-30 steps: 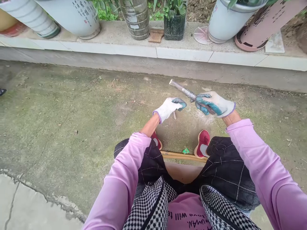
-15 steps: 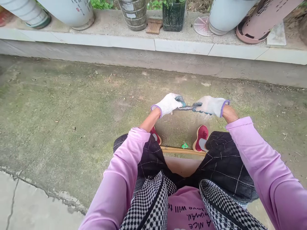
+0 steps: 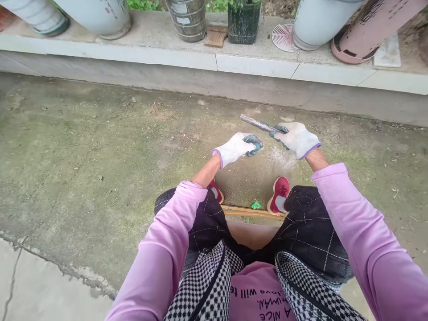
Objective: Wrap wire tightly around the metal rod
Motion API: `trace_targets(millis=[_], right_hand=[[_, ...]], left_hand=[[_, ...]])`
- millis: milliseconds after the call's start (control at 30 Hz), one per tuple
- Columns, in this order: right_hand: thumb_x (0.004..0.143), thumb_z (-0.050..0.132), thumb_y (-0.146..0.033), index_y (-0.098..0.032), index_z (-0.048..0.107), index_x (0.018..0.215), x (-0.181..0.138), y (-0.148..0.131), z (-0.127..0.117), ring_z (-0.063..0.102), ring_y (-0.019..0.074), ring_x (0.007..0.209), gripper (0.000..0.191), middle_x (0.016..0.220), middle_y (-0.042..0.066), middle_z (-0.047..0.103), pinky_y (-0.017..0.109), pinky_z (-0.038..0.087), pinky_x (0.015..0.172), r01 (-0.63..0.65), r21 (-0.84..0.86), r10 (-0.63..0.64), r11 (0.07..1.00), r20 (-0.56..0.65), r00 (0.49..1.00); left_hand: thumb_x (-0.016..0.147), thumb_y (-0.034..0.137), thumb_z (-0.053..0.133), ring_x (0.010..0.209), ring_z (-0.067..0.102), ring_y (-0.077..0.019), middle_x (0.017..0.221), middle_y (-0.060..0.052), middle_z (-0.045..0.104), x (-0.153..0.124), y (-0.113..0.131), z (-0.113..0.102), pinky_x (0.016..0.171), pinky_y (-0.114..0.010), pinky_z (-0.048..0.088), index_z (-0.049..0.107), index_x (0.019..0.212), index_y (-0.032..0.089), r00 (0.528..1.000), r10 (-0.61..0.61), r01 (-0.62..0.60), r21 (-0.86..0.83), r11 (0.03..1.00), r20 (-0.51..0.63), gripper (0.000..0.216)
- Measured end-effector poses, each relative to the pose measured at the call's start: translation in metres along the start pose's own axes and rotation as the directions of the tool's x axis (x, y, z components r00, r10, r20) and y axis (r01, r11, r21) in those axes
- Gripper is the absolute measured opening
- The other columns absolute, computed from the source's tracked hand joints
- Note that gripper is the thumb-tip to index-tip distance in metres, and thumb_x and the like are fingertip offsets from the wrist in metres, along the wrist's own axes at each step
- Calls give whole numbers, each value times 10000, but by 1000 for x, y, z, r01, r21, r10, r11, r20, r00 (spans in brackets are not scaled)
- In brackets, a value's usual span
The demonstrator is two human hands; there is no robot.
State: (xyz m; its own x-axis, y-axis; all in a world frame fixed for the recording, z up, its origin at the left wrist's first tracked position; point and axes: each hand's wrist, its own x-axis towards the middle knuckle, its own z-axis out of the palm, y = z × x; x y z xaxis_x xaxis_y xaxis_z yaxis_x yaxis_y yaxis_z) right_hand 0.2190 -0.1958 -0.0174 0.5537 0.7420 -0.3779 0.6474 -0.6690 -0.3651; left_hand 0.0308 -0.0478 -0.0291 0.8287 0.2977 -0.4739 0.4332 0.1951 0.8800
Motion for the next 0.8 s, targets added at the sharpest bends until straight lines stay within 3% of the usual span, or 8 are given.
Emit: trace_targets(millis=[167,267,367,467,567,633,700,800], right_hand=[[1048,662,-368,-183,839,1005,4,0,3,681,246,783,259,867,105,787,346,450,706,2,-157,12,988,91,996],[1031,703,-380,-195,840,979,5,0,4,690,252,800,236,872,104,785,342,461,698,-6,-130,14,991,58,998],[1017,757,-515,-199,824,997,-2,-3,2,621,206,672,324,791,69,730,320,480,610,-36,249,34,968,14,999],[881,877,-727,-186,807,1028,-16,-7,-5,518,154,560,565,735,41,687,297,456,491,-16,675,-49,738,77,996],[740,972,-754,-195,787,989,-28,-10,-12,506,138,534,639,708,25,674,281,427,447,-6,791,-214,611,173,961],[725,975,-723,-196,785,970,-32,-9,-15,514,136,512,611,695,16,672,282,423,439,-27,777,-319,629,289,903],[738,960,-680,-187,807,977,-32,-6,-16,518,133,491,569,688,10,674,284,427,445,-41,712,-382,701,424,821],[771,946,-623,-194,852,973,-26,0,-11,564,143,516,484,726,29,725,287,460,485,-23,530,-334,848,568,752]], left_hand=[[921,91,812,540,528,-90,585,20,620,-4,3,1,584,-252,425,785,806,151,997,-52,55,53,997,-50,132],[917,120,843,514,501,-84,560,32,591,-6,6,2,569,-248,409,766,798,158,994,-65,69,44,997,-85,147],[917,132,840,496,503,-82,562,33,606,-7,8,1,556,-236,405,780,840,161,997,-73,74,21,997,-24,101],[907,130,807,486,521,-95,561,28,621,-2,3,-1,541,-234,404,780,867,164,997,-73,73,11,997,8,59],[882,135,781,524,568,-110,594,12,655,7,-6,-5,559,-236,429,768,847,169,999,-47,47,11,999,2,51],[856,170,786,548,563,-114,617,8,659,13,-11,-9,571,-241,433,735,780,176,1000,-17,17,44,999,-1,91],[832,196,768,607,579,-123,676,-2,689,15,-14,-14,600,-248,439,740,763,174,995,59,-65,88,994,77,77],[756,184,722,690,586,-129,747,10,722,14,-16,-21,667,-253,449,779,774,172,980,161,-182,202,962,114,61]])
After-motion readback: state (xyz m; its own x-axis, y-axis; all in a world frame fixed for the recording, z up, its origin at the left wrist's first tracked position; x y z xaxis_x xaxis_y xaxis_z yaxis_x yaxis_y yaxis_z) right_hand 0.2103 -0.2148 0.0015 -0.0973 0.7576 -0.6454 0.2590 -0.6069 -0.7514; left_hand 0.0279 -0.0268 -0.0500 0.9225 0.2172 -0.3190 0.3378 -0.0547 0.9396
